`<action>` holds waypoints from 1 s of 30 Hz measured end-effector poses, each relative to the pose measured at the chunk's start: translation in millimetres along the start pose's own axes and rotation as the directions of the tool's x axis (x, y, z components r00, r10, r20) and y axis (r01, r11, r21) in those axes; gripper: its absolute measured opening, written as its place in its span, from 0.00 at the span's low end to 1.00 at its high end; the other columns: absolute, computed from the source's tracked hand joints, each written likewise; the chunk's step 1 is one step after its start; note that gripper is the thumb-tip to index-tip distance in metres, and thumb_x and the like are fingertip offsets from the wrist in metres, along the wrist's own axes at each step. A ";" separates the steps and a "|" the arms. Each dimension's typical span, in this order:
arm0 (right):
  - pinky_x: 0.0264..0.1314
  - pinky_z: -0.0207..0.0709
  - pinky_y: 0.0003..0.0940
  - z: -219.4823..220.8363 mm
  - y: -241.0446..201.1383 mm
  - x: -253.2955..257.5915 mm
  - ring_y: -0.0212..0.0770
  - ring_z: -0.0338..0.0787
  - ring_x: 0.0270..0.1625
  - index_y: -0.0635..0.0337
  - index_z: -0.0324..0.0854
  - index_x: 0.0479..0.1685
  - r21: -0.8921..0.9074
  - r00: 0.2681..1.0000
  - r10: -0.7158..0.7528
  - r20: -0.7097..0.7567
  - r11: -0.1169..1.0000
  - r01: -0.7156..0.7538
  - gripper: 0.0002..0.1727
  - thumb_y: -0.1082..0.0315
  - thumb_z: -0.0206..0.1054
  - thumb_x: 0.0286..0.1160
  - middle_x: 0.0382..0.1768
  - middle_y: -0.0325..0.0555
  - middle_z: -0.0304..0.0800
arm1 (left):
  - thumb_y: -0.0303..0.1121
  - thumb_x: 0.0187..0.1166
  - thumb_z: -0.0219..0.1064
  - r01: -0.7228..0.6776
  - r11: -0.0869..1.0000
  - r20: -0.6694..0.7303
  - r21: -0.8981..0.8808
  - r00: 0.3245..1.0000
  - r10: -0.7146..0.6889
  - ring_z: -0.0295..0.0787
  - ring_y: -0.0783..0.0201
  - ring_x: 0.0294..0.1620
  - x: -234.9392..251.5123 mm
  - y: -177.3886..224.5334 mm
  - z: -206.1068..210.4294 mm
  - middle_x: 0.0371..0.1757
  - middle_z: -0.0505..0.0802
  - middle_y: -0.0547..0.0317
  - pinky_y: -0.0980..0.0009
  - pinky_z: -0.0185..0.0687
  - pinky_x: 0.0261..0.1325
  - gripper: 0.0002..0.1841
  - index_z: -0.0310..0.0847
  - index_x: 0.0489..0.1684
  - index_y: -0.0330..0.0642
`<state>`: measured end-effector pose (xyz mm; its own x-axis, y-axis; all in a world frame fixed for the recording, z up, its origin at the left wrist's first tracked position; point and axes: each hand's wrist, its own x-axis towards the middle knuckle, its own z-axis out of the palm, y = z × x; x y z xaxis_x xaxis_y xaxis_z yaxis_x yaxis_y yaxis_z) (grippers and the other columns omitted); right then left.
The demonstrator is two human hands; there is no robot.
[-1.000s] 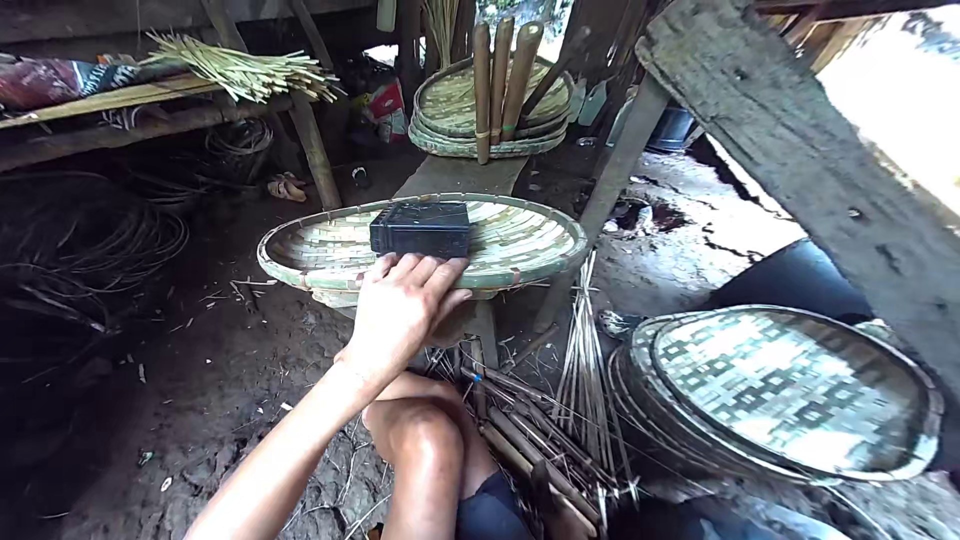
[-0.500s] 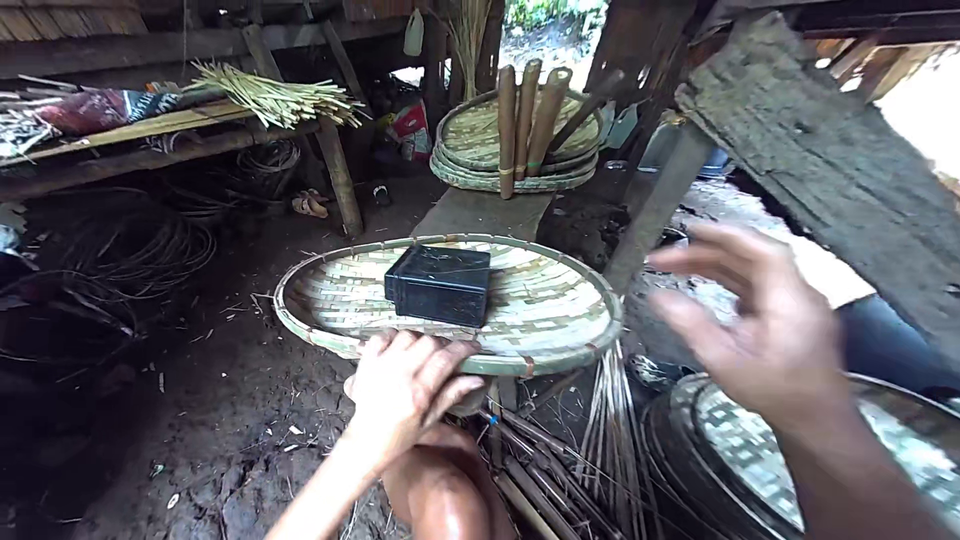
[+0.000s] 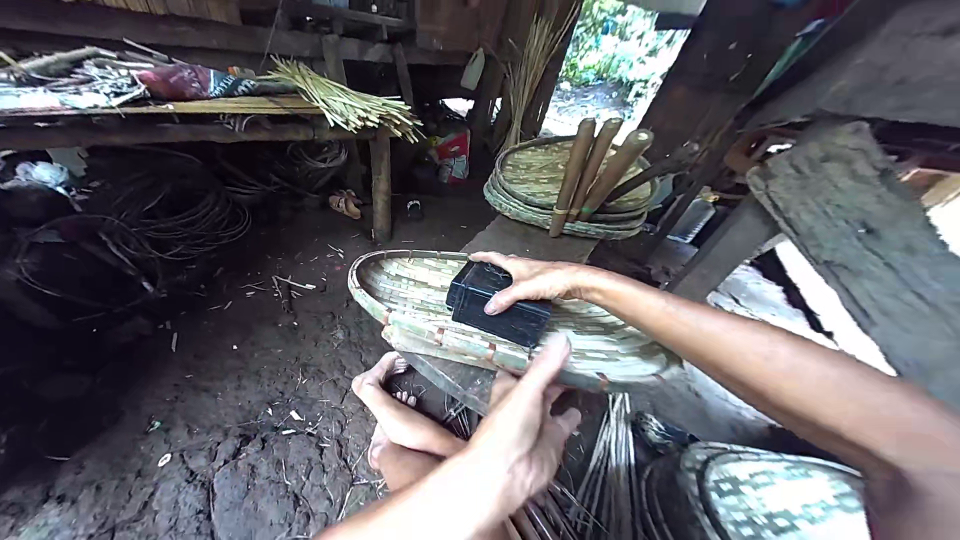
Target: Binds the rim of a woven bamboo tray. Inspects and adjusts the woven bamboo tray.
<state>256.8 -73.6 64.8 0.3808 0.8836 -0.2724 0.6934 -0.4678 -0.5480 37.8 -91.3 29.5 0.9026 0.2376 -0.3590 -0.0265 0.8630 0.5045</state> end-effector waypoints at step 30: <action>0.77 0.50 0.80 33.1 22.1 -54.6 0.82 0.67 0.80 0.70 0.66 0.84 -0.015 0.833 0.053 -0.551 0.997 -0.073 0.27 0.73 0.58 0.87 0.75 0.84 0.70 | 0.20 0.61 0.67 -0.489 0.872 -0.014 0.004 0.872 0.489 0.98 0.59 0.38 -113.5 27.2 -161.5 0.39 0.97 0.47 0.62 0.96 0.41 0.13 0.81 0.44 0.38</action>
<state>231.0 -131.5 41.3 0.6911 0.7000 0.1802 0.6727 -0.5317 -0.5145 -134.8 -22.8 -42.8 0.7685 0.6351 -0.0773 -0.4626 0.6350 0.6187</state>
